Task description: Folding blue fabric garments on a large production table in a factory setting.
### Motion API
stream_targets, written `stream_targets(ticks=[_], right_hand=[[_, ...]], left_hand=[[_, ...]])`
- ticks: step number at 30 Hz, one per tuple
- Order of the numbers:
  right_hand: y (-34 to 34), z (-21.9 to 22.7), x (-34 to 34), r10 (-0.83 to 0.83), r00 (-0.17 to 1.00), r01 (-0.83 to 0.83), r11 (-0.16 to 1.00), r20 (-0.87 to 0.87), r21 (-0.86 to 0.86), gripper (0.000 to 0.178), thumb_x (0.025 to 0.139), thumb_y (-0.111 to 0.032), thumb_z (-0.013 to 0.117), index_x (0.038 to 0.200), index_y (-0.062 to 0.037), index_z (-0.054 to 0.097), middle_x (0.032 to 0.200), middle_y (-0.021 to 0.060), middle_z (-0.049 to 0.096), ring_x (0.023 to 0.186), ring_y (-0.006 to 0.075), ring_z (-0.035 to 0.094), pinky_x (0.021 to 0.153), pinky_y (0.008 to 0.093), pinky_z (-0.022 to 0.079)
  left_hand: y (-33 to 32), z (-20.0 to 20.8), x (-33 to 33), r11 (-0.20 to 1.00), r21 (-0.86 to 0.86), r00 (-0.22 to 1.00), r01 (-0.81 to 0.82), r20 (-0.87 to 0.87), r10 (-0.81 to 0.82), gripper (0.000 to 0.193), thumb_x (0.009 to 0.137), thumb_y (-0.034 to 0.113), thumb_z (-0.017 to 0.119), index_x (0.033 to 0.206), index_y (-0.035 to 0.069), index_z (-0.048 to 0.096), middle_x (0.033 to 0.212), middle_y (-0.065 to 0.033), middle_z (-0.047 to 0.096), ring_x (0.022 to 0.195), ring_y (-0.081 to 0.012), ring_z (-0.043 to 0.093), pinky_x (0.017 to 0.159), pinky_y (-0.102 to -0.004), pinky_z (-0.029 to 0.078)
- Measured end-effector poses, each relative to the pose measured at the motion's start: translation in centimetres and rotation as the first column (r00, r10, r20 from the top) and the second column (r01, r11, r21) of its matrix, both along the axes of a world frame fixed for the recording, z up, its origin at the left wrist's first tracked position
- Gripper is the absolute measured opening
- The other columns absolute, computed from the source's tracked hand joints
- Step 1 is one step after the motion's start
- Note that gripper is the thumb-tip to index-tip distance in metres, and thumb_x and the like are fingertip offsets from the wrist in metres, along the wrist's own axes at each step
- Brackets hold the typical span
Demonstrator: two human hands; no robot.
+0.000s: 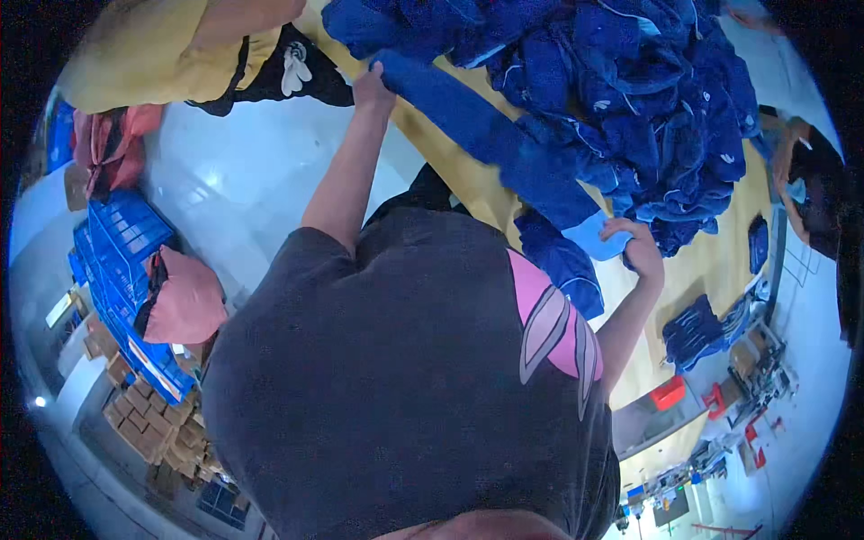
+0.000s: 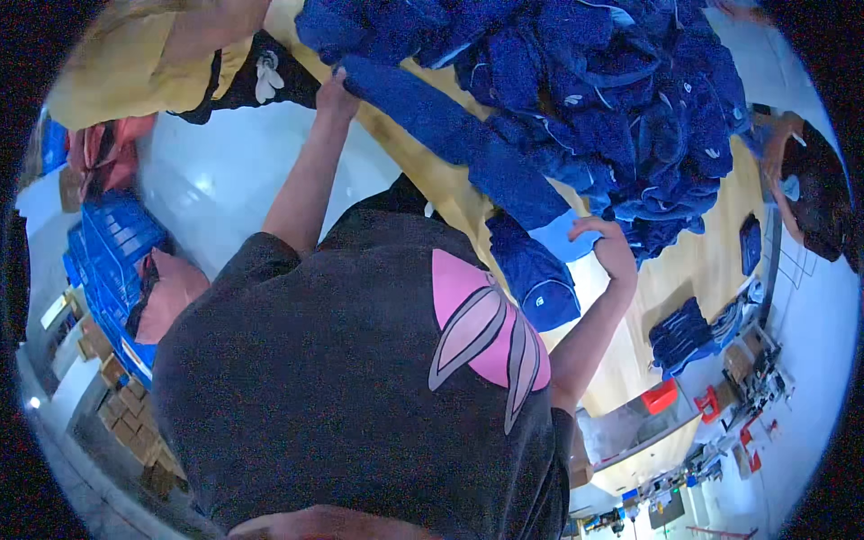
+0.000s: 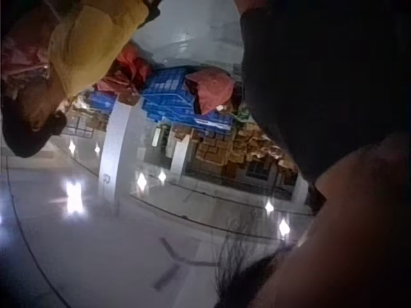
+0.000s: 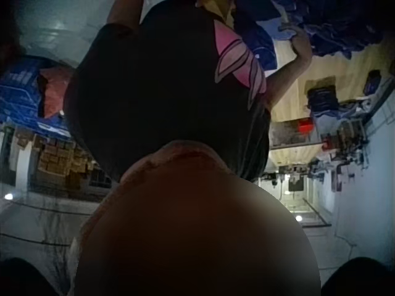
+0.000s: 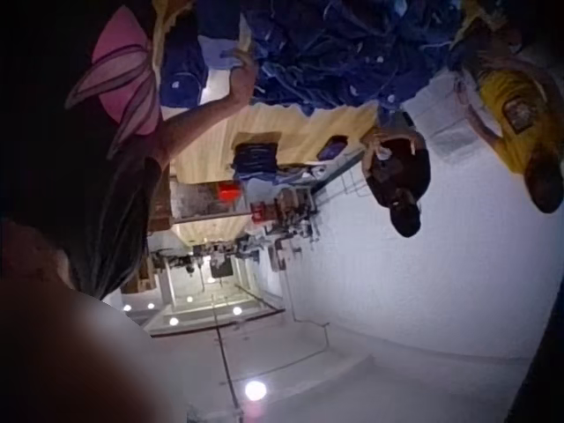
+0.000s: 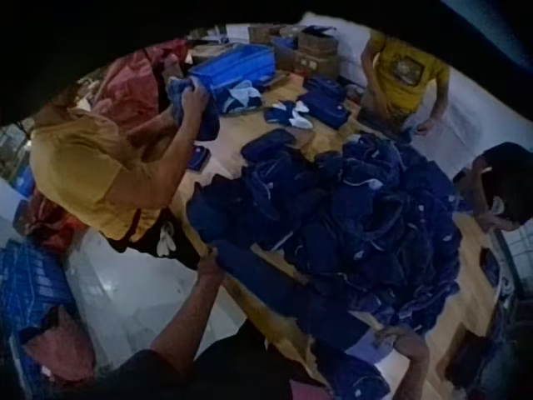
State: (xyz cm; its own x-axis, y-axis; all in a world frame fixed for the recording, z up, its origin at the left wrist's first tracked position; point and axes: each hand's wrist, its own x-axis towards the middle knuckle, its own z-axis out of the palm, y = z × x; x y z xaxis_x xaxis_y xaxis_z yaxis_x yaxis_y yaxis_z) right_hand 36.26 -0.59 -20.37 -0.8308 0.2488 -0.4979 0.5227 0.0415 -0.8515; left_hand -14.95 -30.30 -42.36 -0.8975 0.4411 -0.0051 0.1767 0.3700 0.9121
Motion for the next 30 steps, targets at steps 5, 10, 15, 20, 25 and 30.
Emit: stream_targets(ticks=[5, 10, 15, 20, 25, 30], right_hand=[[-1.3, 4.4, -3.0, 0.062, 0.976, -0.078, 0.995, 0.208, 0.069, 0.029, 0.073, 0.003, 0.049, 0.094, -0.002, 0.069, 0.094, 0.0062, 0.069, 0.089, 0.0201, 0.059, 0.084, 0.0284, 0.044], [-3.4, 3.4, -12.0, 0.333, 0.919, -0.378, 0.896, 0.209, 0.234, 0.025, 0.075, -0.002, 0.049, 0.095, -0.0031, 0.063, 0.092, 0.0069, 0.067, 0.083, 0.0242, 0.059, 0.077, 0.0345, 0.047], [-4.0, 4.3, -22.3, 0.431, 0.887, -0.459, 0.862, 0.163, 0.217, 0.027, 0.069, -0.001, 0.046, 0.092, -0.0017, 0.061, 0.084, 0.0072, 0.063, 0.077, 0.0262, 0.056, 0.073, 0.0352, 0.046], [-3.9, 4.2, -20.7, 0.409, 0.909, -0.417, 0.893, 0.082, 0.167, 0.028, 0.068, -0.001, 0.05, 0.092, -0.0023, 0.064, 0.082, 0.008, 0.065, 0.072, 0.0263, 0.053, 0.069, 0.0342, 0.044], [-5.3, 4.3, -14.4, 0.319, 0.929, -0.34, 0.936, 0.185, 0.09, 0.03, 0.068, 0.0, 0.054, 0.095, -0.0044, 0.067, 0.08, 0.0066, 0.064, 0.07, 0.0234, 0.051, 0.066, 0.0322, 0.042], [-5.4, 4.5, -14.3, 0.291, 0.913, -0.31, 0.951, 0.285, 0.02, 0.027, 0.073, 0.0, 0.052, 0.096, -0.003, 0.066, 0.083, 0.0036, 0.064, 0.073, 0.0189, 0.051, 0.069, 0.0279, 0.041]], left_hand=[[4.0, 10.6, 2.3, 0.773, 0.375, 0.683, -0.512, 0.723, 0.102, 0.027, 0.093, 0.005, 0.055, 0.118, -0.005, 0.06, 0.106, -0.0148, 0.065, 0.09, -0.0237, 0.063, 0.08, -0.0333, 0.052], [1.0, 1.9, 0.0, 0.7, 0.524, 0.614, -0.485, 0.774, -0.155, 0.028, 0.093, 0.006, 0.055, 0.118, -0.005, 0.059, 0.106, -0.0135, 0.065, 0.09, -0.0217, 0.062, 0.083, -0.0307, 0.051], [0.2, 3.7, -0.1, 0.709, 0.491, 0.646, -0.506, 0.761, -0.065, 0.026, 0.093, 0.006, 0.056, 0.117, -0.004, 0.06, 0.107, -0.0118, 0.065, 0.092, -0.0202, 0.061, 0.084, -0.0294, 0.049], [5.9, 11.5, 7.9, 0.926, 0.368, 0.962, 0.086, 0.21, -0.173, 0.028, 0.096, 0.006, 0.052, 0.123, 0.005, 0.06, 0.114, -0.0072, 0.064, 0.089, -0.0142, 0.059, 0.081, -0.0262, 0.048], [7.6, 9.3, 18.5, 0.704, 0.058, 0.705, 0.708, -0.1, -0.702, 0.031, 0.085, 0.019, 0.064, 0.115, 0.012, 0.064, 0.109, -0.0065, 0.069, 0.091, -0.0277, 0.064, 0.077, -0.0362, 0.049], [5.3, 3.9, 20.6, 0.557, -0.248, 0.393, 0.792, -0.49, -0.778, 0.034, 0.079, 0.029, 0.065, 0.109, 0.011, 0.065, 0.112, -0.0079, 0.066, 0.104, -0.0283, 0.062, 0.084, -0.0404, 0.048]])
